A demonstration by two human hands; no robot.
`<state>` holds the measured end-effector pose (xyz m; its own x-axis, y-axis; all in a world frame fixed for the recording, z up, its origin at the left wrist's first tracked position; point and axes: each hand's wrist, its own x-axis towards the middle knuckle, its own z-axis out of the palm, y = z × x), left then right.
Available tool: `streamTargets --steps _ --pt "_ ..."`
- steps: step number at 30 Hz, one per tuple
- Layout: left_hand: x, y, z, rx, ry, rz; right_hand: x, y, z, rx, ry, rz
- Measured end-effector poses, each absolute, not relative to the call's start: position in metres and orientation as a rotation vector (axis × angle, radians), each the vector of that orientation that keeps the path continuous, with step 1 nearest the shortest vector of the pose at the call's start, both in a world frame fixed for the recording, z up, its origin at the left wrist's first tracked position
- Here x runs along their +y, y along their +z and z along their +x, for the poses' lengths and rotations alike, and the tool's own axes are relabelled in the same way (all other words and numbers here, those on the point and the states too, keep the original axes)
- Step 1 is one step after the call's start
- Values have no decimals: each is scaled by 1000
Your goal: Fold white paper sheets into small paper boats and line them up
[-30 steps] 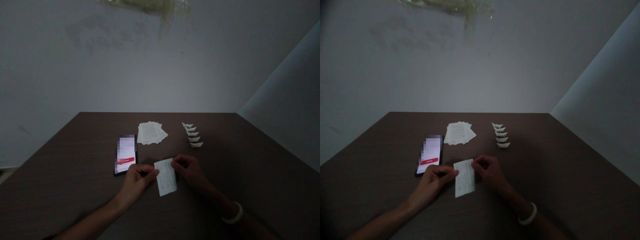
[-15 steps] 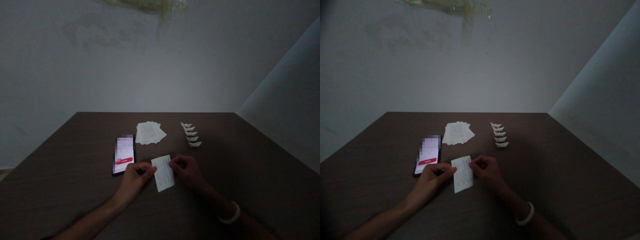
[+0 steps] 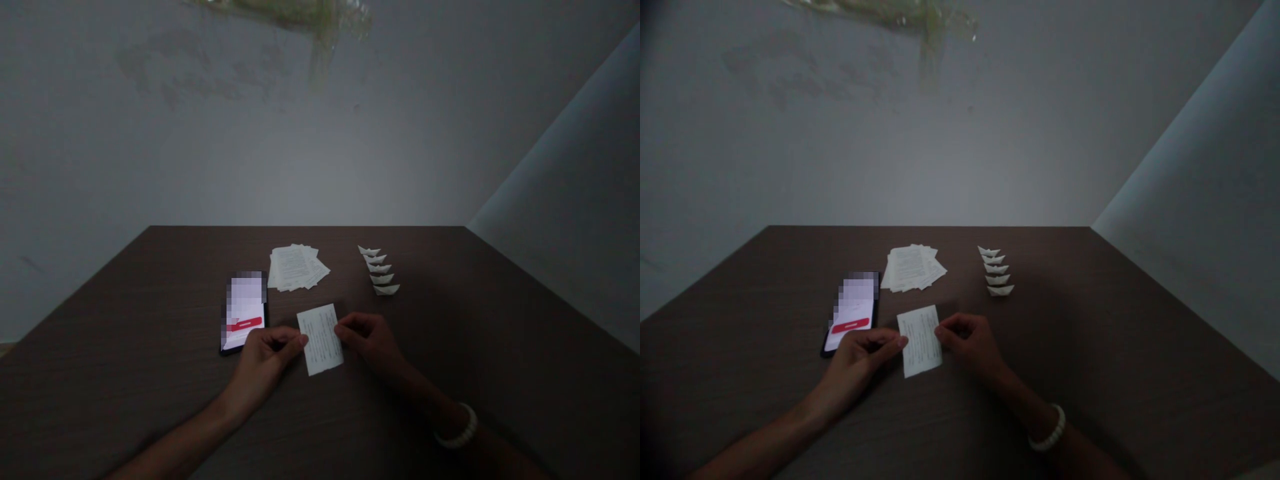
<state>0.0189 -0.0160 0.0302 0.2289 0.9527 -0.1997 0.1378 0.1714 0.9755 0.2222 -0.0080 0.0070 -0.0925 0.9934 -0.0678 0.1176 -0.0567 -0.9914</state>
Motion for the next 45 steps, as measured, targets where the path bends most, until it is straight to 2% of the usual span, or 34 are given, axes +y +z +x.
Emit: streamTargets --steps 9,17,29,34,40,45 --pt "-16 29 18 1182 801 1253 -9 7 221 -1388 1145 -1352" --pt "-15 29 17 1175 848 1213 -8 4 221 -1390 1236 -1319" --pt "-16 32 23 1233 808 1288 -10 7 219 -1408 1050 -1374" --pt "-17 30 21 1246 836 1248 -9 5 219 -1411 1165 -1326" --pt "-16 29 20 1266 824 1241 -9 5 218 -1442 1103 -1388" --pt "-16 28 20 1248 872 1205 -9 3 218 -1429 1183 -1340"
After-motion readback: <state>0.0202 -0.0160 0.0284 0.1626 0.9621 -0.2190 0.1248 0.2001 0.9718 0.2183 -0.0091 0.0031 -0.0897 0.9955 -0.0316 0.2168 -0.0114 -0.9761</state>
